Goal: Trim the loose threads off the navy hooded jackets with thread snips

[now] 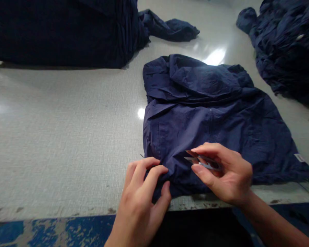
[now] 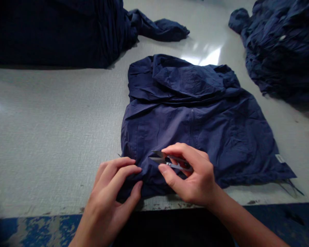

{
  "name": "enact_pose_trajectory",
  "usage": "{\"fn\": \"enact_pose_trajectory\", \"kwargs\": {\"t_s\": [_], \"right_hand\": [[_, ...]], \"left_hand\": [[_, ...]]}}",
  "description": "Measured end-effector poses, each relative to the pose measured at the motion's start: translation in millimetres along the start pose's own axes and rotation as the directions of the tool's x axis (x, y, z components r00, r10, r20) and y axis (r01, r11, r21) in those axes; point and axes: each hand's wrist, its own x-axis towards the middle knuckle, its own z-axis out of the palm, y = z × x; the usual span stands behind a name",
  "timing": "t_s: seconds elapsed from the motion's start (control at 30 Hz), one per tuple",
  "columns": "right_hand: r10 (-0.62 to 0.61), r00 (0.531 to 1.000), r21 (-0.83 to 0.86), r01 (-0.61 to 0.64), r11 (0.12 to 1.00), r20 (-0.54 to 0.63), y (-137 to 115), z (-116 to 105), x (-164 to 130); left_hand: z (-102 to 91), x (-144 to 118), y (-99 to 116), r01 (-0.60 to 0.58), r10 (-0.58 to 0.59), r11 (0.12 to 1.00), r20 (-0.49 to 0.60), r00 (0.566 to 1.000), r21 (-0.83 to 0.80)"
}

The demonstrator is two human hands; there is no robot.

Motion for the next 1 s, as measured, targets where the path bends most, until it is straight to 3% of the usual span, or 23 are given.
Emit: {"fn": "enact_pose_trajectory", "kwargs": {"t_s": [0.1,0.2,0.3,0.4,0.53,0.6,0.77,1.0], "right_hand": [[-0.011,0.998,-0.094,0.016,0.995,0.059,-4,-20,8],[-0.100,0.982,-0.096,0.116,0.989,0.160,-5,-31,24],[-0.156,0.957,-0.050,0.173,0.984,0.246,2,-27,41],[-0.147,0.946,-0.004,0.154,0.988,0.289,17,-15,49],[-0.063,0.964,0.029,0.057,0.998,0.258,32,-4,50],[-0.012,0.972,0.042,0.002,0.999,0.234,35,-3,49],[0.076,0.975,0.070,-0.092,0.993,0.208,36,-2,53],[0.127,0.977,0.216,-0.163,0.963,0.173,39,-1,55]], "left_hand": [[-8.0,-3,-1,-0.051,0.042,0.993,0.087,0.995,0.102],[-11.9,-5,-6,-0.059,0.045,0.987,0.096,0.994,0.149],[-11.9,-6,-10,-0.038,0.024,0.984,0.082,0.996,0.174],[-13.8,-6,-15,-0.013,0.004,0.983,0.050,0.999,0.181],[-20.3,-6,-23,0.094,-0.083,0.987,-0.085,0.993,0.131],[-22.2,-5,-27,0.137,-0.125,0.984,-0.103,0.987,0.113],[-18.6,1,-33,0.086,-0.075,0.982,-0.071,0.995,0.170],[-14.1,6,-33,0.091,-0.072,0.988,-0.147,0.987,0.127]]}}
